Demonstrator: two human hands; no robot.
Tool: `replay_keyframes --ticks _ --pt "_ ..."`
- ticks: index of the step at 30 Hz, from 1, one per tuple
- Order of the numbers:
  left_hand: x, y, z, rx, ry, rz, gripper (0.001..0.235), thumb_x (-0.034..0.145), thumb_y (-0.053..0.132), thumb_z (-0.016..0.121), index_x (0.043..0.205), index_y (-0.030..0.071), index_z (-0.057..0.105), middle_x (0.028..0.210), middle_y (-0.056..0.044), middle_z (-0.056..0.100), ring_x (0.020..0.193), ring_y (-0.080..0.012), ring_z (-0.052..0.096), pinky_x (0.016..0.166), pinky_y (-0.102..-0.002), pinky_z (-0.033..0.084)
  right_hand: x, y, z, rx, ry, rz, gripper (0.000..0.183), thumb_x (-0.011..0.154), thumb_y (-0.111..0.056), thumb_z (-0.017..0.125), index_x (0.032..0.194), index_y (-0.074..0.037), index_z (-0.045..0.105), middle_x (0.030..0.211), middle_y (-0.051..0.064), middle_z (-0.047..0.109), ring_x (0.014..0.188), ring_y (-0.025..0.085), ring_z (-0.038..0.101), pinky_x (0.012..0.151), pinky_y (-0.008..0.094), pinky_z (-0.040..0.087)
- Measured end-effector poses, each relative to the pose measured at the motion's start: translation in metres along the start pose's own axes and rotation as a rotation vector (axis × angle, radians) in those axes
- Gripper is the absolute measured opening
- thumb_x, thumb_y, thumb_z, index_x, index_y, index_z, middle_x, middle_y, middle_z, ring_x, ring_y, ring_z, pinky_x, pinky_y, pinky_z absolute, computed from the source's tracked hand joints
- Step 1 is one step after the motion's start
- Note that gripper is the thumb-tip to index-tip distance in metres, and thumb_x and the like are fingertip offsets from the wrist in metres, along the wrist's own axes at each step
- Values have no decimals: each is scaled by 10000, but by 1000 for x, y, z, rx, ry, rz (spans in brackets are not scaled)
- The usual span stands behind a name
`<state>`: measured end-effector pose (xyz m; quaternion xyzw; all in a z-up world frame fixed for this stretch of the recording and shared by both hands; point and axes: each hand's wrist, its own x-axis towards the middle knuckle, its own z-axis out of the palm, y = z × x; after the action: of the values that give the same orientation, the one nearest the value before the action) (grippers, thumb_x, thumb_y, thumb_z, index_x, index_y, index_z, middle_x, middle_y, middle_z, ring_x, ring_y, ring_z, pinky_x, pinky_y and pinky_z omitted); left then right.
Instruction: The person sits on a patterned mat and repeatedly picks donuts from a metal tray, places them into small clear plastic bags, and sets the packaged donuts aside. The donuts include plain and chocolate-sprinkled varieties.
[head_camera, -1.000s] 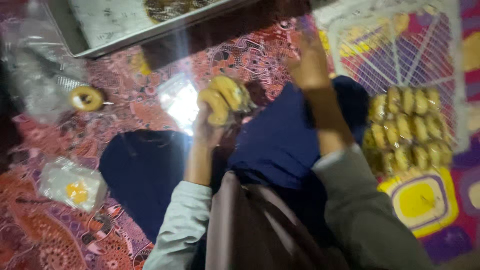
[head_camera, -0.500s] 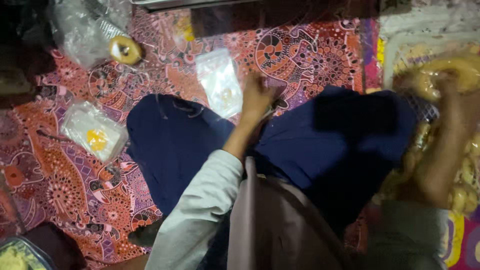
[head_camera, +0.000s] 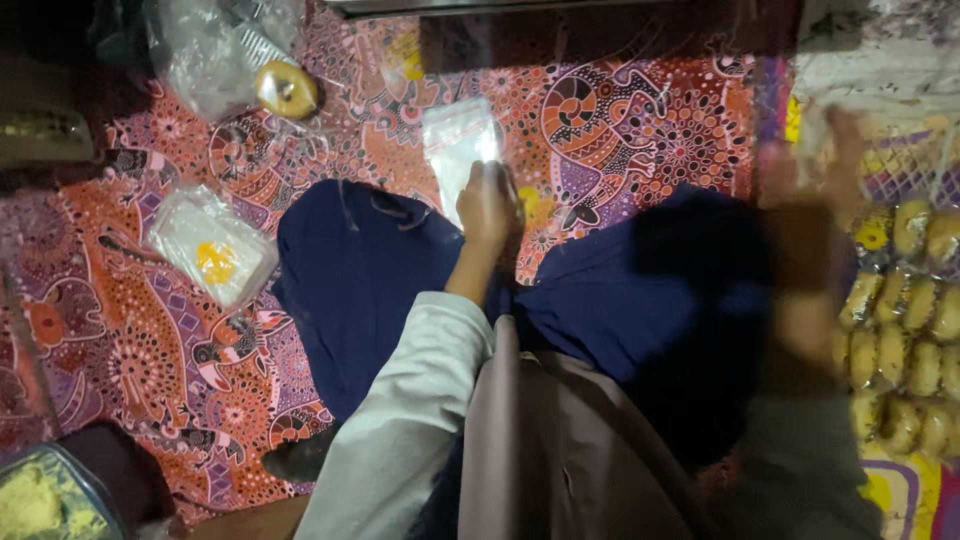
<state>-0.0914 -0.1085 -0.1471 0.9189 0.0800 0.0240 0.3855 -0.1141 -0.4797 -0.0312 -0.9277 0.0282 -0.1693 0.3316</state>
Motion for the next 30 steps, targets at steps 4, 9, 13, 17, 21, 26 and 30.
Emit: replay_keyframes --ticks 4,9,13,17,21,26,30 --pt "-9 58 -41 -137 -40 346 336 909 45 668 1245 67 674 1263 -200 655 966 -431 689 799 -473 570 33 -102 124 -15 -680 146 960 854 -375 890 1556 19 369 1551 326 379 1411 442 358 1094 537 332" --pt "8 118 -109 -501 128 267 493 856 22 701 1320 50 537 1352 -181 565 893 -255 684 753 -335 590 51 -180 124 329 -542 6 242 937 -106 715 1148 4 760 948 151 768 823 231 760 744 358 586" --pt "28 128 -127 -561 134 -68 397 946 -22 588 1333 58 616 1030 -105 778 857 -140 750 740 -273 598 51 -251 78 295 -331 -196 304 912 -79 697 1203 1 733 1128 195 734 1047 321 721 949 419 544" --pt "28 142 -125 -565 304 181 296 992 -42 632 1268 60 609 1091 -127 763 991 -145 749 857 -267 609 33 -282 56 103 -154 -342 368 953 -32 693 1318 -52 646 1321 169 690 1257 310 670 1267 563 316" --pt "1 164 -127 -627 196 322 249 941 -51 661 1157 72 666 1181 -187 745 1027 -214 736 840 -307 587 36 -253 71 -16 -109 -427 461 992 -19 692 1424 28 536 1452 216 581 1407 321 572 1258 684 194" --pt "45 168 -132 -1738 147 -173 551 835 -34 619 1340 162 520 1291 -20 622 1152 -184 642 993 -347 537 61 -241 77 293 -364 -514 366 893 -30 707 1257 5 706 1476 287 550 1325 345 580 1147 510 413" --pt "106 135 -122 -1877 -8 -137 251 994 -57 611 1222 12 535 1139 -149 644 1025 -279 640 1064 -541 525 114 -229 75 604 -508 -294 453 740 -5 647 1181 -14 751 1134 186 772 1001 239 749 909 383 590"
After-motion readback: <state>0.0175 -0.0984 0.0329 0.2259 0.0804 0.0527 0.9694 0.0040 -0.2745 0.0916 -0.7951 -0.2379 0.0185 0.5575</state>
